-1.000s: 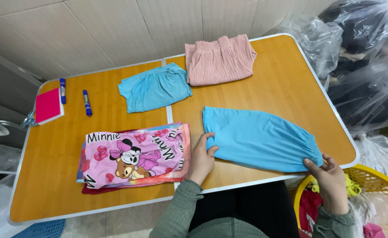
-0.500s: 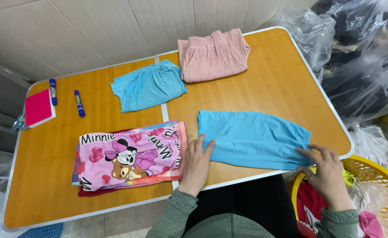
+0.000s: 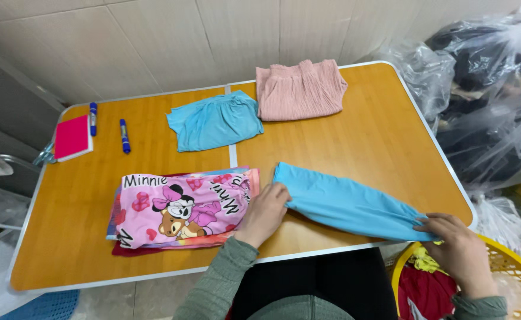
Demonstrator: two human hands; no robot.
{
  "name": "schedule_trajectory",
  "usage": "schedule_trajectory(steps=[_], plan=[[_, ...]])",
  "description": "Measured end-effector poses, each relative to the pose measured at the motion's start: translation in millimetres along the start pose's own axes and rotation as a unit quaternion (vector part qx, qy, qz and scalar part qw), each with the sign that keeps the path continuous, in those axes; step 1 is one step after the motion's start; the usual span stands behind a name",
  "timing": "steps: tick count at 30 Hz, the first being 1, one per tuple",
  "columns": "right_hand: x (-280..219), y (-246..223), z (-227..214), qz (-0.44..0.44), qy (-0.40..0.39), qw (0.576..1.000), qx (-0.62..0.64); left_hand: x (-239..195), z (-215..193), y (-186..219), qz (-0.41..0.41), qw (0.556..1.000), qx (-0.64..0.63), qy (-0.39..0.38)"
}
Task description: The person folds several pairs of shorts on a table, including red, pink, tie-dye, Minnie Mouse, and blue items. They smooth each piece, fold it in half, and stack the folded shorts on the table.
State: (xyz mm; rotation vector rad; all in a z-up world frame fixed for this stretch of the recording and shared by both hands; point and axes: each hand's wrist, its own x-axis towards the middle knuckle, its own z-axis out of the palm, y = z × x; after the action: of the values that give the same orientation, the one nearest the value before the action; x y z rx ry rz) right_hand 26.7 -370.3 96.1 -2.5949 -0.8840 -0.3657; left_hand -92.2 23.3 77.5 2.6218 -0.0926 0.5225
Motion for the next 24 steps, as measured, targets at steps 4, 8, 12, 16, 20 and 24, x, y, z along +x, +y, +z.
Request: schedule_trajectory(steps=[4,8,12,16,20,24], plan=[[20.0,-35.0,-23.1,0.016,0.079,0.992,0.095,2.1,-40.7,-6.0,-0.055,0.985,-0.121,0.113],[62.0,-83.2,-40.9,-0.05,0.135,0.975,0.166,2.4,-88.9,-22.5,-0.214,0.943,-0.199,0.157],[117.2,-148.9,-32.8,-0.113,0.153,0.955,0.228,-8.2,-140.5,-58.8,-0.25,0.909,-0.228,0.243],[157.9,-215.4,-1.8,-0.211,0.182,0.934,0.223,-44.4,-173.9,-109.1,-0.224,0.887,-0.171,0.366],[157.3,-252.2,48.1,-0.299,0.192,0.911,0.212,-95.7,-188.8,-156.3,-0.139,0.88,-0.167,0.423],[118.4,-277.1,112.8,-0.375,0.05,0.91,0.169,-162.3,-168.4,-164.2,-0.3,0.889,0.025,0.346]])
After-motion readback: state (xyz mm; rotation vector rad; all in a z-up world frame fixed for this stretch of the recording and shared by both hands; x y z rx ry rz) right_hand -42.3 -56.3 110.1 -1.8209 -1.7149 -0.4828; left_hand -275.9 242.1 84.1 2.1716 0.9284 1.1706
